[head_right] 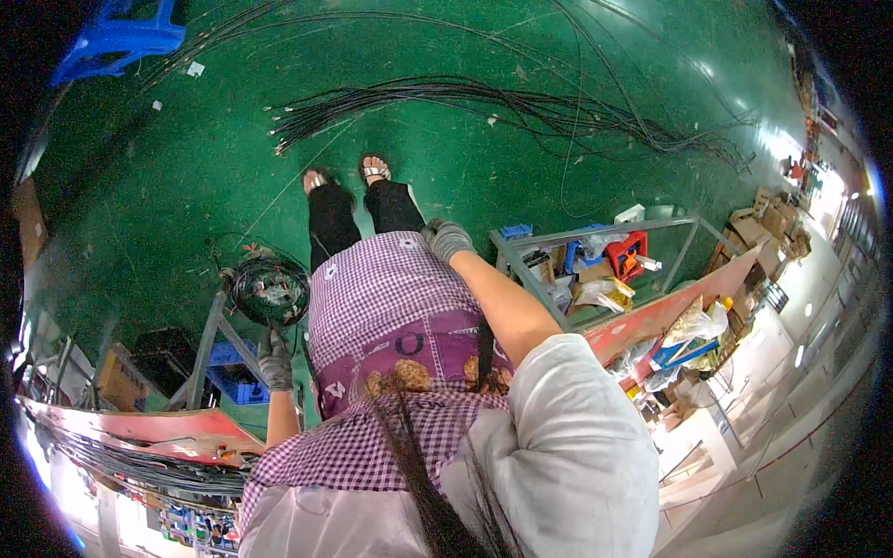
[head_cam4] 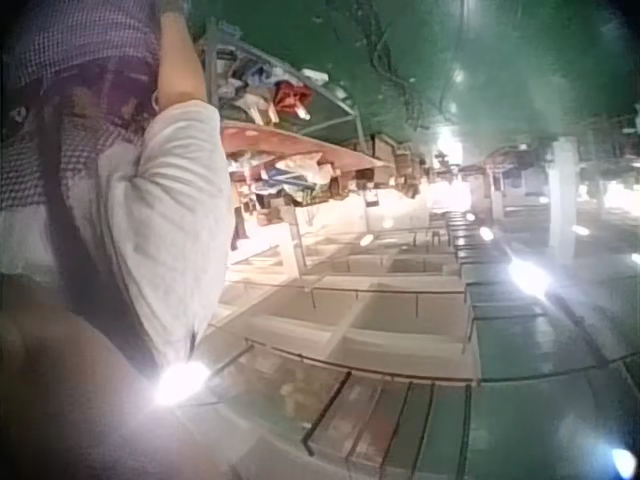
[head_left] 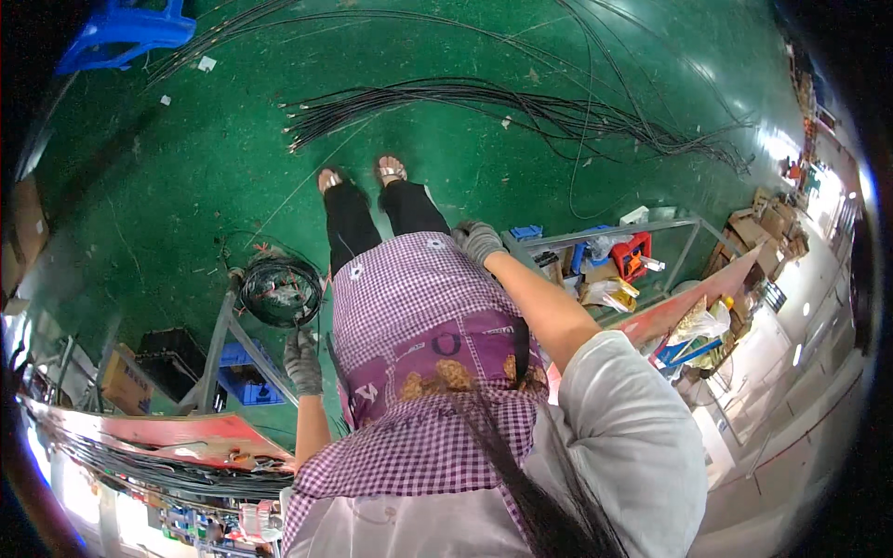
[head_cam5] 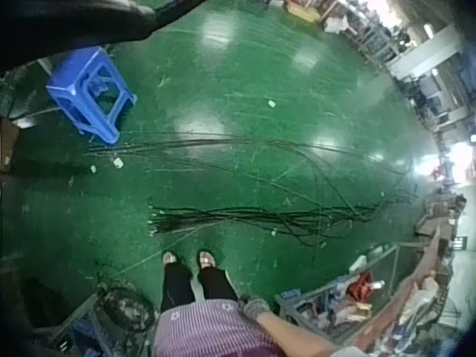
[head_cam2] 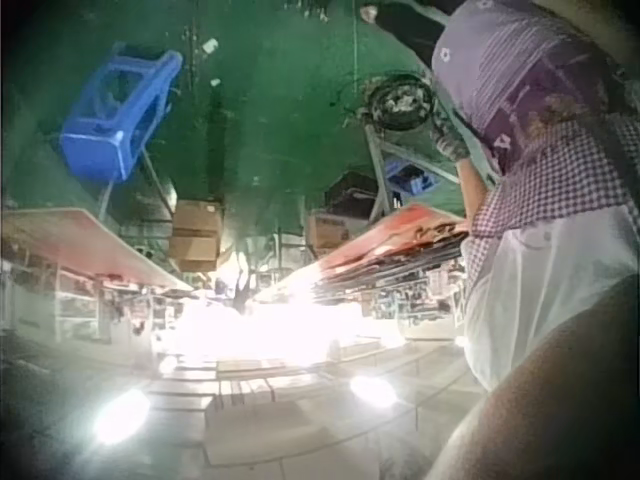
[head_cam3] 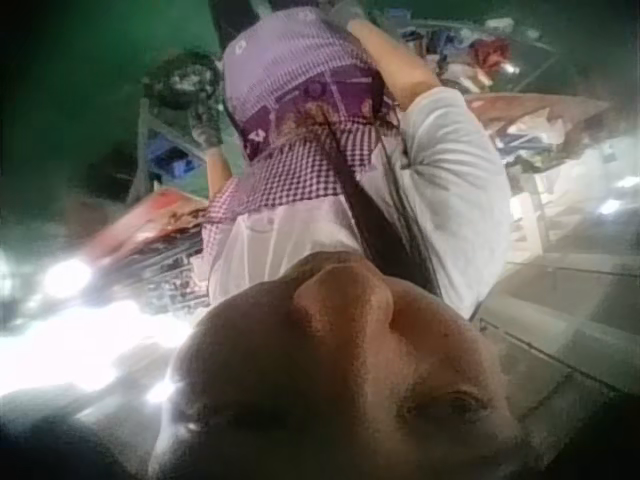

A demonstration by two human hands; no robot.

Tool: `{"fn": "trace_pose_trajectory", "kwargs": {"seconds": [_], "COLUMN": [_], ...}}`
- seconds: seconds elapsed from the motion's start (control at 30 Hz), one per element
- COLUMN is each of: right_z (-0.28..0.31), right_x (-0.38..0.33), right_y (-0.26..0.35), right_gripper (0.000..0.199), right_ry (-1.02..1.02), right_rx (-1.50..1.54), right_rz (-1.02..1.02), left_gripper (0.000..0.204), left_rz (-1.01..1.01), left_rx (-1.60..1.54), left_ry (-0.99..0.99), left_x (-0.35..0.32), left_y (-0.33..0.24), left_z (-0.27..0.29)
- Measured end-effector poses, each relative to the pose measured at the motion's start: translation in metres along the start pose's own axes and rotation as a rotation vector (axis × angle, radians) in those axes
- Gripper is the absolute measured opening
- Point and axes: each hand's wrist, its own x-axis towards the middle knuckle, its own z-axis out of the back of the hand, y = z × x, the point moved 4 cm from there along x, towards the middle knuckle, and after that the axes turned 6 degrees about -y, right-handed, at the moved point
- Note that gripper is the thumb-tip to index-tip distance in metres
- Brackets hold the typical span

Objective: The person strips the outer insulation from black cables using pliers and scissors, then cuts the cables to length. The person repeats this process on multiple cables, placing the finished pieces on a red workbench in a factory setting.

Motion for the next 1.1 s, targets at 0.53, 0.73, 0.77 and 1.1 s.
{"fn": "trace_pose_trajectory", "kwargs": {"seconds": [0.53,0.73,0.77,1.1], "right_z": [-0.100,-0.120,-0.123,-0.134], "right_x": [0.404,0.536,0.546,0.481], "right_y": [0.132,0.183,0.191,0.179], "right_gripper": [0.039,0.030,0.027,0.038], "right_ry": [0.060,-0.387,-0.285,-0.163], "right_rx": [-0.293,-0.497,-0.535,-0.384], "right_rz": [0.012,0.243,0.202,0.295], "left_gripper": [0.024,0.024,0.025,0.021], "left_rz": [-0.133,-0.340,-0.487,0.424], "left_rx": [0.432,0.273,0.444,-0.722], "left_ry": [-0.121,0.035,0.015,0.012], "left_x": [0.242,0.292,0.297,0.310], "left_y": [-0.040,-0.047,-0.051,-0.023], "left_z": [-0.213,-0.255,-0.253,-0.278]}}
